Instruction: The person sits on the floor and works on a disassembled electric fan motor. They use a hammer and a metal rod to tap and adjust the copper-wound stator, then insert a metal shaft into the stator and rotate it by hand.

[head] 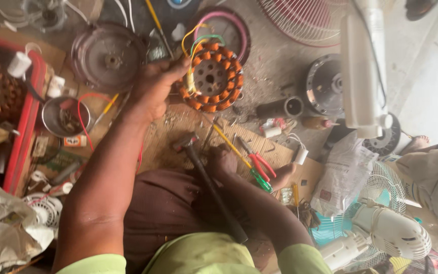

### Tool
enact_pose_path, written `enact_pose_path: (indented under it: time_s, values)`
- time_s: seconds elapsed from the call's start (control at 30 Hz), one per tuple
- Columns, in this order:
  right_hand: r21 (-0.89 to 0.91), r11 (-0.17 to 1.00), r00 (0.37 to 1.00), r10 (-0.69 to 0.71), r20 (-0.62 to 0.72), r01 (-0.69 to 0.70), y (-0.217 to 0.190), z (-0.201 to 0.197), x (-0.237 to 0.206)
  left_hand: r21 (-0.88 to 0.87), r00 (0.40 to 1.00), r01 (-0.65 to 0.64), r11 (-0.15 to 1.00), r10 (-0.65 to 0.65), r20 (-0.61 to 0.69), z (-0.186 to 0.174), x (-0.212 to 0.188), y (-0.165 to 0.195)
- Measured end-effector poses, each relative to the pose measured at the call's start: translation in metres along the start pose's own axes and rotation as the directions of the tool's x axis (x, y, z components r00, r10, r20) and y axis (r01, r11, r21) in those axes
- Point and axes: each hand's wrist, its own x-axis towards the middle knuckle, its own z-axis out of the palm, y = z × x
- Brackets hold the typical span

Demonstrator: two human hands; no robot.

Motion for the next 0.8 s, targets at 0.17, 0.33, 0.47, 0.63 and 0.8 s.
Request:
enact_pose_path:
  time_s: [0.17,0.33,0.47,0.63,0.8]
  values:
    - [0.547,0.836,0.989,-0.118,0.088,0.051,0.034,-0.012,-0.006,0.014,0.994,-0.095,0.995,0.094,0.05,0.012,-0.011,0.015]
    - [0.925,0.263,0.943,0.258,0.207,-0.275,0.07,-0.046,-0.021,-0.015,0.986,-0.151,0.988,0.152,0.065,0.037,-0.043,0.026]
    - [0.971,-0.231,0.974,0.199,0.11,-0.062,0.052,-0.086,-0.036,-0.128,0.952,-0.245,0.961,0.263,0.154,0.057,-0.079,0.028]
    - [0.908,-0.41,0.995,0.076,-0.062,0.088,0.005,-0.129,-0.054,-0.235,0.945,-0.227,0.945,0.272,0.181,0.072,-0.107,0.017]
    - [0.877,-0.447,0.984,0.042,-0.175,0.175,-0.032,-0.149,-0.061,-0.287,0.926,-0.24,0.927,0.308,0.218,0.075,-0.118,0.007]
